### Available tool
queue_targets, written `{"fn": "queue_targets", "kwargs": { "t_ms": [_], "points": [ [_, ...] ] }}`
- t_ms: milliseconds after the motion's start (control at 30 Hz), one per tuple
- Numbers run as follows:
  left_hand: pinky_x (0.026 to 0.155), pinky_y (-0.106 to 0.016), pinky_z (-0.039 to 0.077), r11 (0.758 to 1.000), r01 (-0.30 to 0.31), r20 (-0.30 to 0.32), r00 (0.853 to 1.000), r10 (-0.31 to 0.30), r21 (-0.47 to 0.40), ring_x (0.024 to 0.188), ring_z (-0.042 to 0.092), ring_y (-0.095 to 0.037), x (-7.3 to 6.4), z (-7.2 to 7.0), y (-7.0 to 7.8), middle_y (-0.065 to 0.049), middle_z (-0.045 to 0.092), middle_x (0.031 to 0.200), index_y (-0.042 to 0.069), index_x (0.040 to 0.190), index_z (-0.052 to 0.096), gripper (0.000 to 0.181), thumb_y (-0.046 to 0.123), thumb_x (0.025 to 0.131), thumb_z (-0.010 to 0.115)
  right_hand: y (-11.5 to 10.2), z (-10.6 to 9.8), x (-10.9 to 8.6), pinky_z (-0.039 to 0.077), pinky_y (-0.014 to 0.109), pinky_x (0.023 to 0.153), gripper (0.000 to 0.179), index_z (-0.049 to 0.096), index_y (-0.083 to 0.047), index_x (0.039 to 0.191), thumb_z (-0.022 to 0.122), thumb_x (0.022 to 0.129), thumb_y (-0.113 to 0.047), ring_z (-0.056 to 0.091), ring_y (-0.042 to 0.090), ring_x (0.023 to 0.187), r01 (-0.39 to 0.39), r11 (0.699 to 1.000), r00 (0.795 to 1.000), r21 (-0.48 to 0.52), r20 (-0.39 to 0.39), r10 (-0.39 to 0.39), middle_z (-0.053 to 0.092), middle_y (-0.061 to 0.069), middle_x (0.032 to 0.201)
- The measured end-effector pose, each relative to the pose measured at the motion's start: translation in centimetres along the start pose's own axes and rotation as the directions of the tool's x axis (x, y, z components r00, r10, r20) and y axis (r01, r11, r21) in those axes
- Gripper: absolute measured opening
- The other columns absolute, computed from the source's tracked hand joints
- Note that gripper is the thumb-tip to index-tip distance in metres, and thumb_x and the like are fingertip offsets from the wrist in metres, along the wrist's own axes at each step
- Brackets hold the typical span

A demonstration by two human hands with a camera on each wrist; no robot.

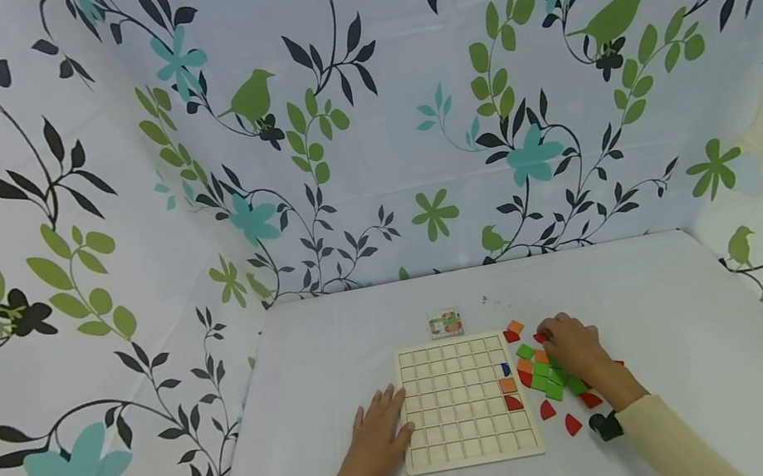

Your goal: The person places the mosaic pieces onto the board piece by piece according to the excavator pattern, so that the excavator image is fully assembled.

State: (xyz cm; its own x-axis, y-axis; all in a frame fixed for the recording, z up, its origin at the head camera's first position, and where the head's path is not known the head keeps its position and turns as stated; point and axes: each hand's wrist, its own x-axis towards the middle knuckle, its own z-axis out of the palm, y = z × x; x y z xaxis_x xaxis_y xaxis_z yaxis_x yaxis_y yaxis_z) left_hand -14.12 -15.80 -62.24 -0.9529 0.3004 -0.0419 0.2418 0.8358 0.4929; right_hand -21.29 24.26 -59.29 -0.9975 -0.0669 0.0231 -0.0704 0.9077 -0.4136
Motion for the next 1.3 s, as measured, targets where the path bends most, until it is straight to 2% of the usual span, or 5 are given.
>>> {"fn": "queue_targets", "kwargs": {
  "t_ms": [267, 500, 867, 1133, 1300],
  "points": [
    [0.126, -0.071, 0.015, 1.000, -0.002, 0.000, 1.000, 0.002, -0.001, 0.160, 0.027, -0.038, 0.0, 0.0, 0.0, -0.013, 0.036, 0.170, 0.015, 0.163, 0.041, 0.062, 0.039, 0.108, 0.058, -0.1, 0.2, 0.2, 0.047, 0.054, 0.083, 0.028, 0.070, 0.002, 0.118, 0.075, 0.097, -0.016, 0.060, 0.030, 0.092, 0.004, 1.000, 1.000, 0.029, -0.007, -0.004, 0.067, 0.017, 0.108],
    [0.126, -0.071, 0.014, 1.000, 0.001, 0.003, 1.000, -0.001, -0.005, 0.160, 0.026, -0.038, -0.1, -0.1, 0.0, -0.013, 0.035, 0.171, 0.015, 0.163, 0.041, 0.063, 0.040, 0.108, 0.057, 0.0, 0.2, 0.6, 0.047, 0.051, 0.081, 0.037, 0.068, -0.002, 0.131, 0.071, 0.099, -0.020, 0.060, 0.028, 0.089, 0.005, 1.000, 1.000, 0.019, -0.006, -0.005, 0.066, 0.017, 0.109],
    [0.126, -0.071, 0.015, 1.000, -0.008, 0.003, 1.000, 0.008, -0.010, 0.160, 0.027, -0.039, -0.2, -0.4, 0.2, -0.013, 0.035, 0.170, 0.015, 0.163, 0.041, 0.062, 0.039, 0.108, 0.058, 0.2, 0.2, 0.9, 0.041, 0.056, 0.092, 0.030, 0.065, -0.004, 0.118, 0.073, 0.096, -0.022, 0.063, 0.028, 0.092, -0.010, 0.988, 1.000, 0.157, 0.001, 0.010, 0.073, 0.015, 0.111],
    [0.125, -0.072, 0.016, 1.000, -0.014, 0.003, 1.000, 0.014, -0.006, 0.159, 0.028, -0.040, -0.2, -0.5, 0.3, -0.014, 0.036, 0.170, 0.014, 0.163, 0.042, 0.062, 0.039, 0.108, 0.058, 1.2, 0.3, 0.7, 0.042, 0.055, 0.088, 0.028, 0.071, -0.005, 0.118, 0.071, 0.098, -0.024, 0.061, 0.031, 0.098, -0.032, 0.986, 0.999, 0.166, -0.024, 0.036, 0.071, 0.017, 0.114],
    [0.126, -0.071, 0.015, 1.000, -0.009, 0.001, 1.000, 0.009, -0.001, 0.160, 0.027, -0.039, -0.3, -0.5, 0.4, -0.014, 0.036, 0.170, 0.014, 0.163, 0.041, 0.062, 0.038, 0.108, 0.057, 2.1, 0.2, 0.6, 0.042, 0.055, 0.085, 0.032, 0.072, -0.003, 0.120, 0.074, 0.097, -0.025, 0.061, 0.033, 0.100, -0.014, 0.991, 0.999, 0.136, -0.050, 0.021, 0.069, 0.018, 0.113]
  ]
}}
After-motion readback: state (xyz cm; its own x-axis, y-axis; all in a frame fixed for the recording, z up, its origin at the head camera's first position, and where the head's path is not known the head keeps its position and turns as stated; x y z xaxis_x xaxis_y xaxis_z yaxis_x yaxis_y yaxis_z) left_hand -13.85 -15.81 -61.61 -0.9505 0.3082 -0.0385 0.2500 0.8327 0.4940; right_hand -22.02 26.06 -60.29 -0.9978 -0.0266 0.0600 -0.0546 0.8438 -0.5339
